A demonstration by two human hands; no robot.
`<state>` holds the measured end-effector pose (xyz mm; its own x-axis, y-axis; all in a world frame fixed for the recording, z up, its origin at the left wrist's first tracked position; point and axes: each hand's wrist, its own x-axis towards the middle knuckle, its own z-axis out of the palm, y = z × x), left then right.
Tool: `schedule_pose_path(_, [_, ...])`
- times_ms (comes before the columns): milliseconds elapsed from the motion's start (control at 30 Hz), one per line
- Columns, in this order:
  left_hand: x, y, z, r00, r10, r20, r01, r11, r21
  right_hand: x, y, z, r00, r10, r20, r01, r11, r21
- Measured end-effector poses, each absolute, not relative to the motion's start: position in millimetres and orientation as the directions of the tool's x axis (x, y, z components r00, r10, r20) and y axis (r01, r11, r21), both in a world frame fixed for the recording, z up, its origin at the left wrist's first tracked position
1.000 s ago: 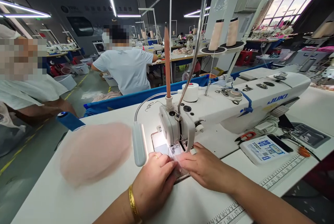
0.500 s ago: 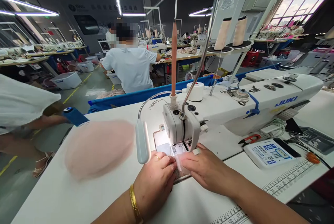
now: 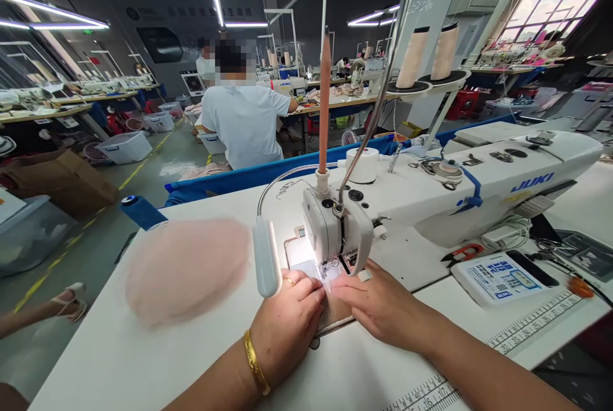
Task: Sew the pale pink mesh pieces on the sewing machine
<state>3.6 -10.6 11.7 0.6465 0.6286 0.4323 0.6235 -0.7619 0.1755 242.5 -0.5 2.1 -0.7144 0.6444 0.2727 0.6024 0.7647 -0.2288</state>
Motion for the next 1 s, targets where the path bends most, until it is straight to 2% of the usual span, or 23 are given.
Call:
schedule_pose_path(133, [3.0,-9.7,11.5,0.63,0.646,0.431,0.641,-0.746,0.182,241.5,-2.3,5.6,-0.722,0.653,0.228,0.608,0.756,-0.24])
schedule_pose_path(333, [2.8,-5.4,10.1,0.622,0.653,0.432,0.651,-0.738,0.178,241.1,-0.3,3.0,-0.717,0.652,0.247,0.612,0.758,-0.226])
schedule_pose_path(533, [0.3,0.6,5.2,0.598,0.675,0.432,0.666,-0.719,0.2,237.3,4.1,1.3,-0.648,0.703,0.293,0.665,0.71,-0.232])
schedule_pose_path(633, [-2.9,7.8,-0.1,0.55,0.727,0.411,0.663,-0.679,0.314,236.7,6.1,-0.7,-0.63,0.696,0.345,0.662,0.713,-0.231])
schedule_pose_path(733, [-4.1,24.8,-5.8,0.332,0.879,0.342,0.71,-0.471,0.524,237.5,7.7,-4.2,-0.625,0.684,0.376,0.655,0.722,-0.223])
schedule_pose_path(800, [-1.5,41.8,-8.8,0.175,0.944,0.279,0.716,-0.317,0.622,237.6,8.1,-5.9,-0.618,0.686,0.384,0.653,0.72,-0.234])
schedule_pose_path(1000, [18.4,84.4,-10.9,0.048,0.989,0.138,0.625,-0.138,0.769,234.6,6.9,-8.8,-0.602,0.689,0.405,0.651,0.716,-0.25])
